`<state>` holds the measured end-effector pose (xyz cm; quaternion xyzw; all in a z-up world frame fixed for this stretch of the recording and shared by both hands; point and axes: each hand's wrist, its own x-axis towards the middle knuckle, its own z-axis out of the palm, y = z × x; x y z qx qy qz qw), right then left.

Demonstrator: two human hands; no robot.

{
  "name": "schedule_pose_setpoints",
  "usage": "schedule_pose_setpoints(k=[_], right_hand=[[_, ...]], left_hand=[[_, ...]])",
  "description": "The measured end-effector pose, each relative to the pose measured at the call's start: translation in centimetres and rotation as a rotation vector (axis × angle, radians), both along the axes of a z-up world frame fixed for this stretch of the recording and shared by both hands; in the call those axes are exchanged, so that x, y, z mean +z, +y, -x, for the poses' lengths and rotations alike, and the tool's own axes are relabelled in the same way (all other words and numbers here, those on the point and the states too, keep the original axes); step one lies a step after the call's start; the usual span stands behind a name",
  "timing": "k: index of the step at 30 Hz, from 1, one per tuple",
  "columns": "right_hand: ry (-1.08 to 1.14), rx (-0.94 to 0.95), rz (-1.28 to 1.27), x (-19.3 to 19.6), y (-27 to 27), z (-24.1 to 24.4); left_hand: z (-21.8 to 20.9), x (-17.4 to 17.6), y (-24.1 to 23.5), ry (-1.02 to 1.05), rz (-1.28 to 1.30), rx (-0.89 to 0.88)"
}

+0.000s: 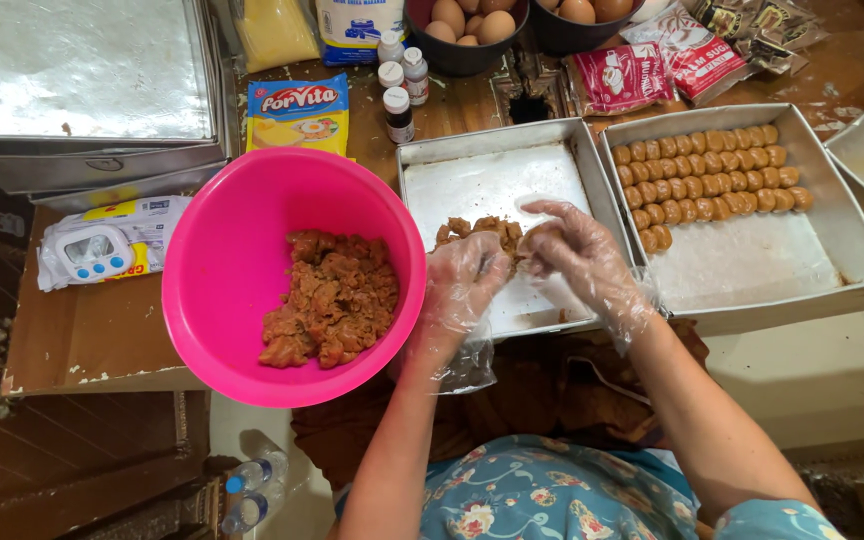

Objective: Shaping dough into small balls and arranging them in a baking tray

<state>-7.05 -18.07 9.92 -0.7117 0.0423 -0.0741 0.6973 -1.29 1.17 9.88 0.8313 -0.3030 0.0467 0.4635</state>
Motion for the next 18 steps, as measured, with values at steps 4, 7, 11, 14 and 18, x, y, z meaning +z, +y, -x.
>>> schedule_pose_setpoints(k=[4,7,11,14,18], right_hand=[[-0.006,-0.053,-0.064,-0.9,-0.6,-0.1],[-0.007,-0.105,0.019,-1.3,-0.7,-0.3],[0.002,-0.124,0.051,-1.4,-0.5,-0.5],[-0.007,-0.109,0.142,-0.1,0.2,-0.4],[0.018,-0.209,0.129,-0.6,-0.5,-0.2]], left_hand=[[-0.1,-0.4,-0.5,0.097,0.054,-0.023],[-0.2,-1.2,-0.6,0.122,0.056,0.014],[-0.5,-3.1,-1.1,0.097,0.048,0.053],[-0.4,-1.6,-0.5,0.085,0.056,0.031],[0.5,1.6,0.3,0.070,0.034,-0.040]])
